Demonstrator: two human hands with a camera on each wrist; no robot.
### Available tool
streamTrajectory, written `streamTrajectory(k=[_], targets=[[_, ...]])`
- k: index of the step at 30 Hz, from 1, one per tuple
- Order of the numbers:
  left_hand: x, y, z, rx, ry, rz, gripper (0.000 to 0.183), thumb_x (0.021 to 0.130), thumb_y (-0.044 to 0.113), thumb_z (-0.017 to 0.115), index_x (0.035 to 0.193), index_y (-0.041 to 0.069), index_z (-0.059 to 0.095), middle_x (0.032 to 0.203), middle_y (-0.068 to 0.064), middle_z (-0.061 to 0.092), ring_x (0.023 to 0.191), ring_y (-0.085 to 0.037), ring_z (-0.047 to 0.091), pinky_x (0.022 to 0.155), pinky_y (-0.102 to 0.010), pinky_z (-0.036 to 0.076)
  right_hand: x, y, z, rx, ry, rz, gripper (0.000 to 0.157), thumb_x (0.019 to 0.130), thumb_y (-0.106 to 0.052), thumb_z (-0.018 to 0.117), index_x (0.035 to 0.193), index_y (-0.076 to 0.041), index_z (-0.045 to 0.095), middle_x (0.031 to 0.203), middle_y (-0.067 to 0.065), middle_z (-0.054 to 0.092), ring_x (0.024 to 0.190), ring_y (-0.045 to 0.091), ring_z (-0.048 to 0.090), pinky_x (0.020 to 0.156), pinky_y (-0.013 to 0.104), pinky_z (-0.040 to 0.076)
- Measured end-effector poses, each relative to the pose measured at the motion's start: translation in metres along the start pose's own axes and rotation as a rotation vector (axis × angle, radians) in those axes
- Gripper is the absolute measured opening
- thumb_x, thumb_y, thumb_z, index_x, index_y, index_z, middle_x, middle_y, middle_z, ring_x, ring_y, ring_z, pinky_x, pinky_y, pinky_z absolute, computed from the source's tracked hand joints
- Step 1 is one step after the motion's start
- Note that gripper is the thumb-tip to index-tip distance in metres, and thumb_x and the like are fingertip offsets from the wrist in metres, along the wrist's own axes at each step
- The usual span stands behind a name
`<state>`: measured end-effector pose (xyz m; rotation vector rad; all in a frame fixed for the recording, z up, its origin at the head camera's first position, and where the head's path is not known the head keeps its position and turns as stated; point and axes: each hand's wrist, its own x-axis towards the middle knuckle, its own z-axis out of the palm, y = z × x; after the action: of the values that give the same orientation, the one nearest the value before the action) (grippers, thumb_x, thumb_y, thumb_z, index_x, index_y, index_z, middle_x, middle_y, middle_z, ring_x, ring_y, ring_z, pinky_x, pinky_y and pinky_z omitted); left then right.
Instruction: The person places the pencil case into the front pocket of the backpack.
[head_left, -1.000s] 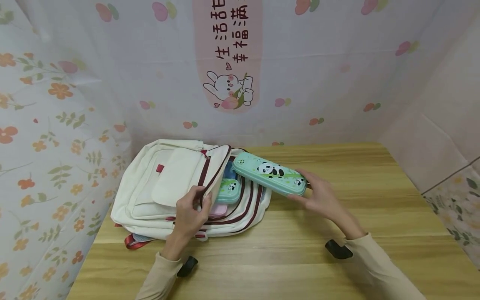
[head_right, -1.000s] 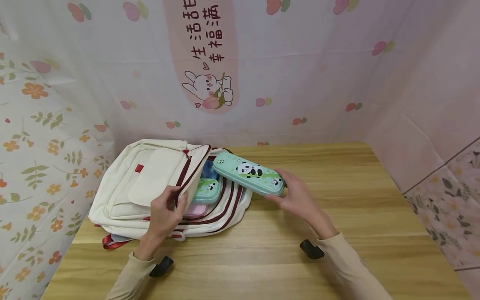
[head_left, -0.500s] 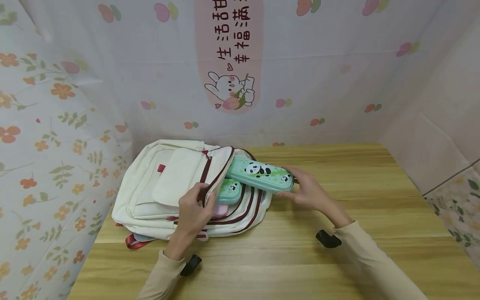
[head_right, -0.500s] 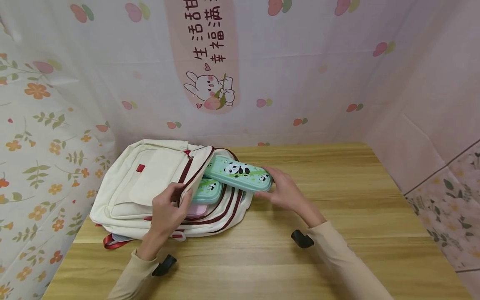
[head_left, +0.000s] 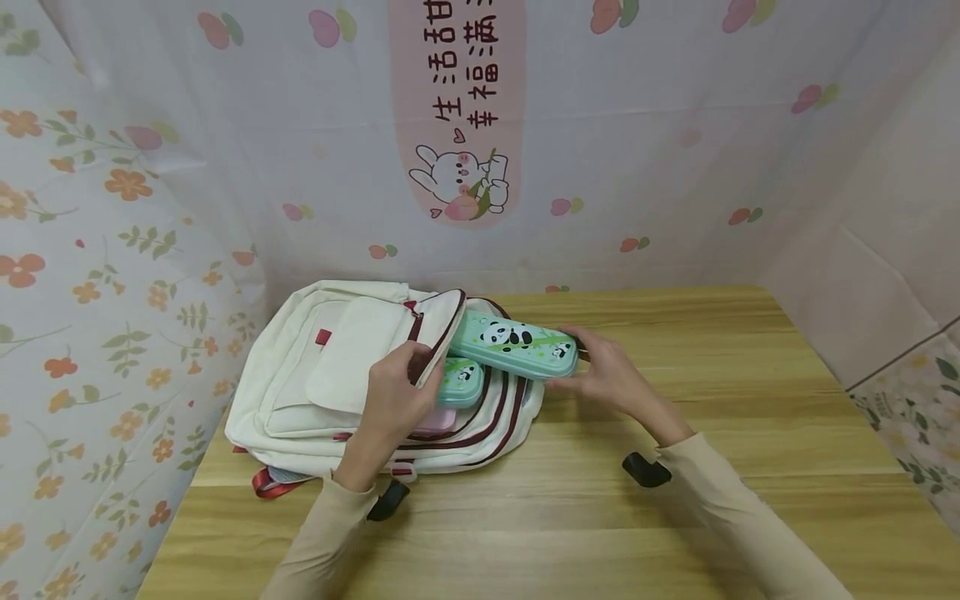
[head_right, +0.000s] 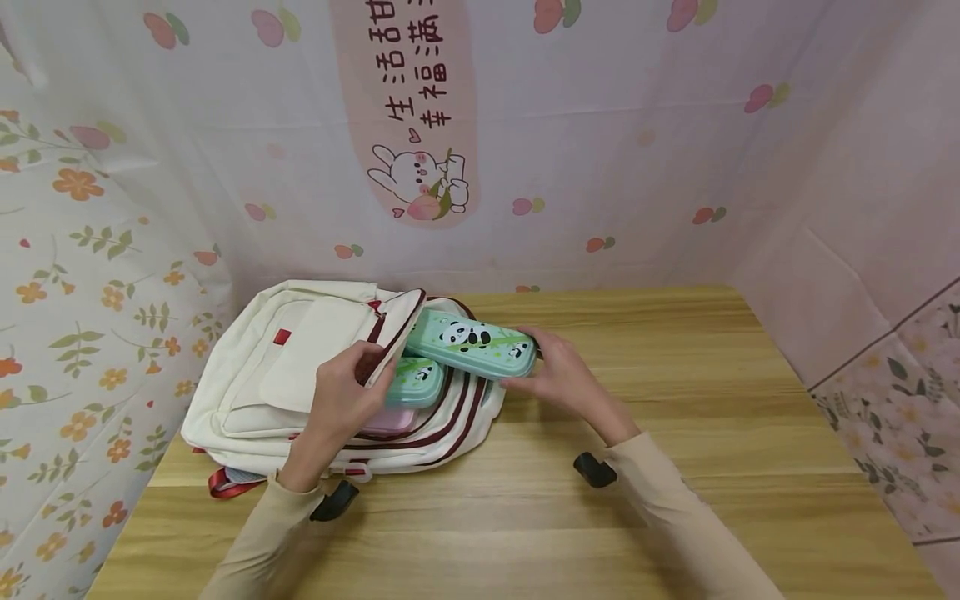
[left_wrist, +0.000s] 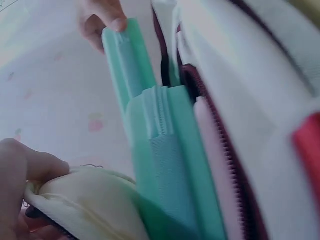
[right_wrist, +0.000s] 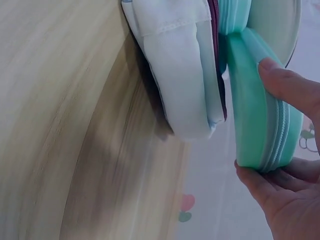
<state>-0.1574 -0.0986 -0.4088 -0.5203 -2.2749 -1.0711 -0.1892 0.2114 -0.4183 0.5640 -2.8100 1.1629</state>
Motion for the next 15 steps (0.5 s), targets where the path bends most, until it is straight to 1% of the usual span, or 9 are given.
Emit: streamTrajectory(k=[3, 8, 10, 12, 15], targets=[[0.004, 0.002, -0.002, 0.01, -0.025, -0.032, 0.014, 0.083, 0.004, 0.076, 0.092, -0.003, 0.068, 0.075, -0.013, 0.07, 0.063, -0.018, 0.061, 0.058, -0.029, 0.05, 0.003, -0.001, 0.002, -0.033, 0.024, -0.005, 0.084, 0.071, -0.021, 0.093, 0.141, 0.001, 0.053, 0.134, 0.022, 0.061, 0.12, 0.041, 0.062, 0.1, 0.053, 0.052], [0.012, 0.004, -0.005, 0.02, -0.046, -0.075, 0.013, 0.083, 0.005, 0.075, 0.091, -0.002, 0.068, 0.074, -0.011, 0.07, 0.062, -0.016, 0.06, 0.058, -0.027, 0.048, 0.01, -0.002, 0.006, -0.104, 0.058, -0.022, 0.086, 0.07, -0.026, 0.093, 0.145, -0.009, 0.054, 0.125, 0.019, 0.059, 0.111, 0.04, 0.06, 0.092, 0.058, 0.05], [0.015, 0.006, -0.006, 0.025, -0.056, -0.088, 0.013, 0.084, 0.006, 0.075, 0.092, -0.002, 0.068, 0.073, -0.01, 0.069, 0.061, -0.016, 0.059, 0.058, -0.027, 0.048, 0.012, -0.003, 0.007, -0.105, 0.06, -0.02, 0.088, 0.07, -0.026, 0.093, 0.146, -0.009, 0.053, 0.125, 0.02, 0.059, 0.11, 0.039, 0.06, 0.091, 0.058, 0.05], [0.018, 0.008, -0.007, 0.03, -0.068, -0.097, 0.013, 0.084, 0.006, 0.075, 0.092, -0.002, 0.069, 0.074, -0.01, 0.07, 0.062, -0.017, 0.06, 0.059, -0.028, 0.049, 0.014, -0.003, 0.008, -0.092, 0.063, -0.012, 0.089, 0.07, -0.026, 0.093, 0.146, -0.007, 0.051, 0.129, 0.021, 0.059, 0.112, 0.039, 0.06, 0.093, 0.058, 0.049], [0.022, 0.009, -0.008, 0.041, -0.073, -0.077, 0.012, 0.085, 0.005, 0.073, 0.093, -0.003, 0.069, 0.077, -0.013, 0.07, 0.064, -0.019, 0.061, 0.061, -0.032, 0.051, 0.015, -0.003, 0.01, -0.03, 0.073, -0.002, 0.089, 0.071, -0.022, 0.093, 0.146, -0.002, 0.049, 0.135, 0.023, 0.058, 0.119, 0.041, 0.06, 0.099, 0.057, 0.05]])
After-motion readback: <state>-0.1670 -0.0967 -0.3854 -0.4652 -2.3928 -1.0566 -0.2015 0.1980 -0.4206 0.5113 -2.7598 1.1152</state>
